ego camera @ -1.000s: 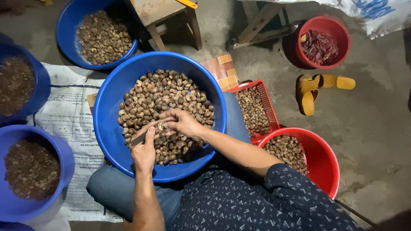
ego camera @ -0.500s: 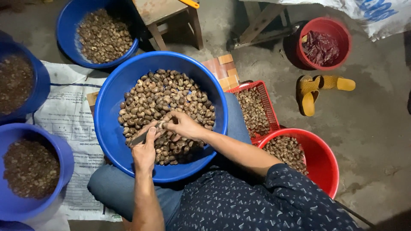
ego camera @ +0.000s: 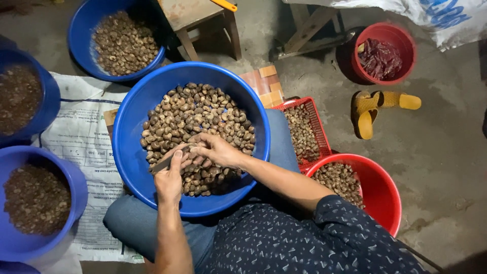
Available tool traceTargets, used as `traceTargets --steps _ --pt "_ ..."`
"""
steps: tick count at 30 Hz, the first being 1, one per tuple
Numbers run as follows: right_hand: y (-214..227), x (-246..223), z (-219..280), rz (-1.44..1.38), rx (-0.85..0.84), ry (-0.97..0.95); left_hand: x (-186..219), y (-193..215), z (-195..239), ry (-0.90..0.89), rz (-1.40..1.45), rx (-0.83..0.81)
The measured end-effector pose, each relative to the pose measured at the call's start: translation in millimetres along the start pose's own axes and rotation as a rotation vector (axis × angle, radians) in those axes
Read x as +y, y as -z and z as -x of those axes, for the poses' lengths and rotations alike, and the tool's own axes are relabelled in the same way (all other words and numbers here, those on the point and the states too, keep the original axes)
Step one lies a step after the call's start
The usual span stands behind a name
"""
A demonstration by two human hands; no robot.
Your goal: The person sits cross-legged on the floor with a large blue basin of nuts on their lap. Using a small knife, they peel the outer skin off individual nuts and drop the peeled nuts into a red basket to the right.
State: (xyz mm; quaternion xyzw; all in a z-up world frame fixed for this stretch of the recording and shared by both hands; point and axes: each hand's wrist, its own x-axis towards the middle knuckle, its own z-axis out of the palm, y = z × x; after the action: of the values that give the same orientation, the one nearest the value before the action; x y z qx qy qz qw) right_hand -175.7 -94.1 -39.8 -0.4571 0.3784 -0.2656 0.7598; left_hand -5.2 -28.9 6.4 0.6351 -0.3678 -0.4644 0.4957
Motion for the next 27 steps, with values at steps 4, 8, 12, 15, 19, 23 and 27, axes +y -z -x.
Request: traceTargets --steps 4,8,12,15,19,23,27 --pt "1 3 -2 0.017 -0.034 0.041 10 -5 2 0.019 0.013 -0.040" --pt "2 1 1 0.034 -0.049 0.034 4 -3 1 0.025 0.012 -0.012" --pt "1 -2 1 0.065 -0.043 0.040 2 0 0 0.039 0.042 0.022" --pt "2 -1 2 0.056 -0.032 0.055 -9 2 -2 0.032 0.083 -0.019" --pt "1 -5 3 0.068 -0.034 0.052 -5 0 -4 0.025 0.094 -0.001" --pt "1 -12 9 0.087 -0.012 0.062 -10 1 -4 0.044 0.104 -0.025" --pt "-1 -15 8 0.142 -0.013 0.068 -10 2 -5 0.021 0.096 -0.027"
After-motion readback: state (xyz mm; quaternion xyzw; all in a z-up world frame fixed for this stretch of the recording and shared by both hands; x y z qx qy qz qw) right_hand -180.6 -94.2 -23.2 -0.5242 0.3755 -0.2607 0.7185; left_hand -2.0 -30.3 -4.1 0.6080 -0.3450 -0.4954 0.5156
